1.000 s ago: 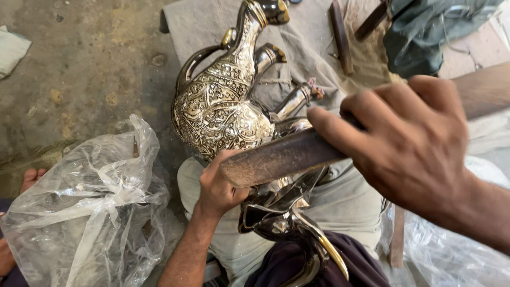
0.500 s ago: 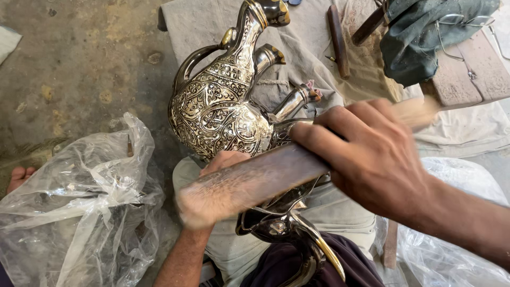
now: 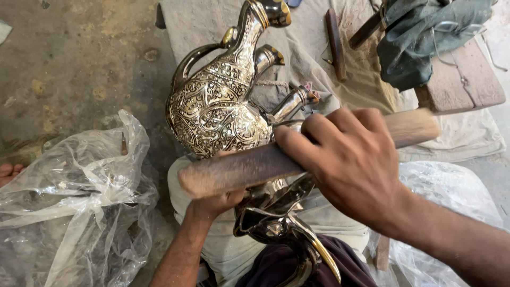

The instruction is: The person uses a chisel and a wooden mallet to engrave intricate patterns onto a silver-colored metal object shaped like an elephant. They repeatedly strike the chisel to create detailed designs on the surface.

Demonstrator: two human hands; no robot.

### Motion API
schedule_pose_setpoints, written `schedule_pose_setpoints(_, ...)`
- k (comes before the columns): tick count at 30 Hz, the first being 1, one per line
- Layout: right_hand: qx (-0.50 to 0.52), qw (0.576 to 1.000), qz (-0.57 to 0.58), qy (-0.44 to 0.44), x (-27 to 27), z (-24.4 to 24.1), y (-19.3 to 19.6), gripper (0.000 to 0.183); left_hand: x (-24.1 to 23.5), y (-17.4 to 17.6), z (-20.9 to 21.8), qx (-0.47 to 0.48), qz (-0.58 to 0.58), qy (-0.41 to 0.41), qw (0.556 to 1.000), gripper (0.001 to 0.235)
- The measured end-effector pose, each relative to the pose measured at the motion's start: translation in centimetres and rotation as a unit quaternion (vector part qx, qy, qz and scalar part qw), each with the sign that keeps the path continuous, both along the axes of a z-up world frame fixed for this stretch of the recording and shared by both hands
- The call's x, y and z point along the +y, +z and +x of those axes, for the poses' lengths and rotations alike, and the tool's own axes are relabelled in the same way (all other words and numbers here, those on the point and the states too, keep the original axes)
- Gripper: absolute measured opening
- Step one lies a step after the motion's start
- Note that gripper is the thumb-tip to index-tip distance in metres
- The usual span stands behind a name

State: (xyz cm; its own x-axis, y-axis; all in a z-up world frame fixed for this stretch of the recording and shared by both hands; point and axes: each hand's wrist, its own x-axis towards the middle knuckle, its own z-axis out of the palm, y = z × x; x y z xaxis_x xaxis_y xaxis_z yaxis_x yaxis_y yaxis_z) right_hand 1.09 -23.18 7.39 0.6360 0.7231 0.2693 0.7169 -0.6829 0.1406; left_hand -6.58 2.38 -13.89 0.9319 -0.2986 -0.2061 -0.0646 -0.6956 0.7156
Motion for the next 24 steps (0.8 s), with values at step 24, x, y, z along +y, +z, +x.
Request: schedule_pose_setpoints(24,0.2,0.967,0.156,0.014,2.1,0.8,1.2,0.034,-0.8,1.0,-0.3,-0.28,-0.16,0.056,0.945,0.017)
